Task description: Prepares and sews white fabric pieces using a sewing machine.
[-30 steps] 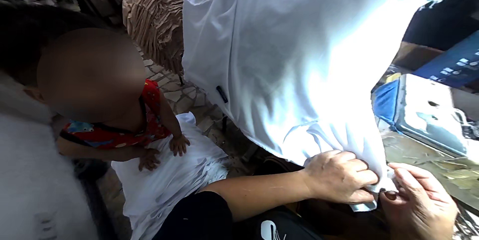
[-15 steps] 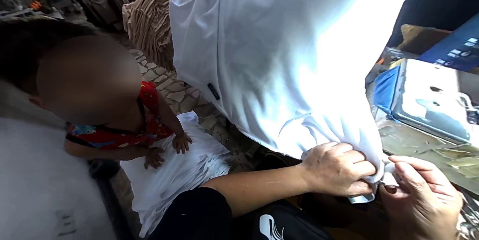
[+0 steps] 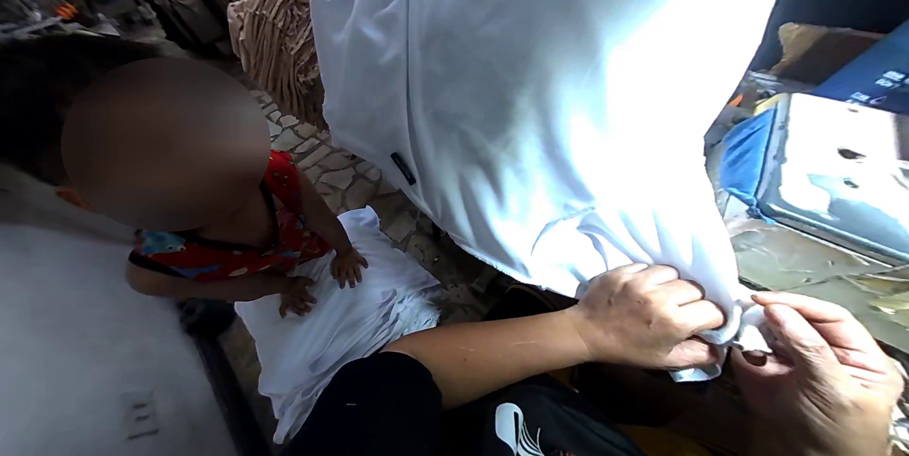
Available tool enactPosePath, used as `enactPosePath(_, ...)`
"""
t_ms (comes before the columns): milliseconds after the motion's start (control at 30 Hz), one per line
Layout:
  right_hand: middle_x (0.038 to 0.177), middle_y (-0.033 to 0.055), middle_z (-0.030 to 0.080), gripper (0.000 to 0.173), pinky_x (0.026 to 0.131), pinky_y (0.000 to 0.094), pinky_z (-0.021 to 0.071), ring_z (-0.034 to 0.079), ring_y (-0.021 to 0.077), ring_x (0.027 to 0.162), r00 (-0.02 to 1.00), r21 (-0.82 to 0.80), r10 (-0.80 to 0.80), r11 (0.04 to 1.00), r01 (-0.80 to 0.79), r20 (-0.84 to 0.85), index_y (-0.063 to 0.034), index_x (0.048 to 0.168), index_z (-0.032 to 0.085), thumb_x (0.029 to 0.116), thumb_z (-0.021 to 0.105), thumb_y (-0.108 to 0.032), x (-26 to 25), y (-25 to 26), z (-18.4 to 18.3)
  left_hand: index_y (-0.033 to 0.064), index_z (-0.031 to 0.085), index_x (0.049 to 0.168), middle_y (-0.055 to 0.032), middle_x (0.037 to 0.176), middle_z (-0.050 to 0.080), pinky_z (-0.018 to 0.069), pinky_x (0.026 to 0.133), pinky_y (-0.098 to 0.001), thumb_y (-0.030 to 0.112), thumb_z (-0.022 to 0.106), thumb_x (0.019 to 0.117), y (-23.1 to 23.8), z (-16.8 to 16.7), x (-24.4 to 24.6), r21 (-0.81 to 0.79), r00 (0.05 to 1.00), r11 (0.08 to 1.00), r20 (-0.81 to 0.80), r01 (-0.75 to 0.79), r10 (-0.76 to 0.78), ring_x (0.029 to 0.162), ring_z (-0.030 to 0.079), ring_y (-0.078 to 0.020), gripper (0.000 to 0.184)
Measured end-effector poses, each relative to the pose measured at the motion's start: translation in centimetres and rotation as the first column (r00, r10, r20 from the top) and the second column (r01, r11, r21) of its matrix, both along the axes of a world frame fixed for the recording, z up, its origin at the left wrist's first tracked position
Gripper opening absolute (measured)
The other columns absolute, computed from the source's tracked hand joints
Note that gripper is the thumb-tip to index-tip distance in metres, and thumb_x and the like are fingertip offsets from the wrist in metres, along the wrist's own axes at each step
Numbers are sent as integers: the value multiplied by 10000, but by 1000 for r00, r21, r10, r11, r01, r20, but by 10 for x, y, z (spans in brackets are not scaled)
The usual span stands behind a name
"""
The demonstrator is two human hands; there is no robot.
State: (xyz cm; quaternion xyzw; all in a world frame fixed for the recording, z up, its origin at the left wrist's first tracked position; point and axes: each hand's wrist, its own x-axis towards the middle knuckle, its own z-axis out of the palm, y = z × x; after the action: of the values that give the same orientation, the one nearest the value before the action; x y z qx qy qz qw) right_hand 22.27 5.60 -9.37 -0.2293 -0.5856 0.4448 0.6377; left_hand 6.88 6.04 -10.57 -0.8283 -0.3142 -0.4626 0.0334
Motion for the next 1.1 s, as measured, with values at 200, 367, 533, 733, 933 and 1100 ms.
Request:
enactPosePath(200,903,-163,717,225,608,80,490,593,-76,656,1000,10,-10,1000,10,19,-205,1071,731,1035,532,-106,0,0,1,42,711,763,-86,702,649,483,623,-391,221,695,817,0,0,-1,6,1000,1000,0,6,-6,719,652,-262,187)
enactPosePath(367,920,-155,722,221,615,85,496,594,-72,657,1000,6,-5,1000,5,10,-194,1074,728,1030,533,-100,0,0,1,42,709,762,-83,698,644,479,621,-388,222,687,823,0,1,-1,6,1000,1000,-2,8,-8,714,647,-261,192)
enactPosePath(533,908,-157,718,221,612,83,492,589,-76,656,1000,3,-10,1000,10,3,-199,1067,732,1031,534,-105,0,-1,0,44,708,760,-81,692,641,475,615,-384,222,691,819,0,0,-1,5,1000,1000,-1,0,0,707,645,-258,188)
enactPosePath(733,912,-154,721,225,599,81,488,587,-75,646,1000,-12,-14,1000,14,1,-194,1064,726,1026,532,-85,-1,-1,1,43,709,765,-82,701,646,480,616,-384,209,701,810,0,0,0,6,1000,1000,-5,-1,1,711,648,-258,172)
enactPosePath(933,906,-161,716,212,606,82,491,588,-78,654,1000,-1,-12,1000,12,6,-199,1070,730,1028,545,-104,-1,-2,2,39,709,762,-89,700,650,489,619,-393,206,689,814,0,0,0,7,1000,1000,4,6,-6,710,653,-267,176)
enactPosePath(1100,890,-160,713,195,600,78,485,586,-79,648,1000,-4,-15,1000,15,4,-199,1060,729,1027,556,-114,-2,-2,3,45,707,759,-84,698,646,483,617,-387,208,703,804,0,0,0,6,1000,1000,4,2,-2,711,651,-260,170)
